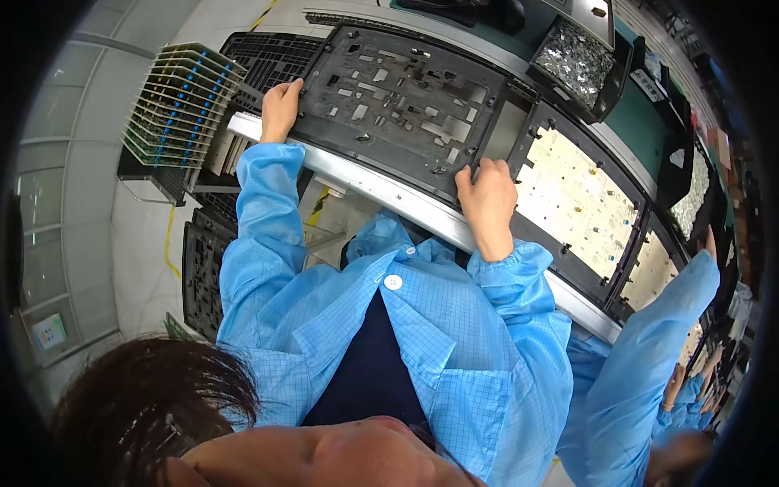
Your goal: The recorder is manually assembling LED panels into a frame at a manufacturing workstation.
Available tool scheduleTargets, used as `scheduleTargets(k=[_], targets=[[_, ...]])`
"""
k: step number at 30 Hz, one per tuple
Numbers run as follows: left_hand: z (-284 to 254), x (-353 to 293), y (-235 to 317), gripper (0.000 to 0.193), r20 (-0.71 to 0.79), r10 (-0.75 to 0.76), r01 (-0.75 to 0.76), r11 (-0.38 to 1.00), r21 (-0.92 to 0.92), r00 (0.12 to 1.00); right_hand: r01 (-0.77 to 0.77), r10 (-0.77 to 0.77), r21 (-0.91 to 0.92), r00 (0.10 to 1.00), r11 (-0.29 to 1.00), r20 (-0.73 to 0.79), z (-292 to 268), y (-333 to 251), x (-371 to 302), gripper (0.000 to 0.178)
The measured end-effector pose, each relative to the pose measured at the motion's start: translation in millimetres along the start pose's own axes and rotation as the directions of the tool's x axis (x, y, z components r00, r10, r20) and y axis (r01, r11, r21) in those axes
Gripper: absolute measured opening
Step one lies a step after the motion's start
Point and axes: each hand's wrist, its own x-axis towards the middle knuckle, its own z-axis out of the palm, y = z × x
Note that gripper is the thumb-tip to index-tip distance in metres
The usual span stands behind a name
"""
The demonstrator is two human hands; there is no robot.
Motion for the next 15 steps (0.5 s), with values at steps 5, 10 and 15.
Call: scheduleTargets(k=[5,10,15], targets=[[8,14,4,0.053,0.070,-0.012,0.012,1.000,-0.005,0.997,0.020,-0.020,-0.019,0.999,1.000,-0.030,9,-4,-2,0.027],[25,23,-15,0.058,0.086,0.098,-0.104,0.993,0.060,0.991,0.075,-0.067,0.063,0.991,0.995,-0.116,-6,-19,-3,0.030],[19,-10,25,0.057,0.171,0.130,-0.148,0.984,0.099,0.977,0.115,-0.033,0.383,0.977,0.917,-0.212,-16,-34,-8,0.038]])
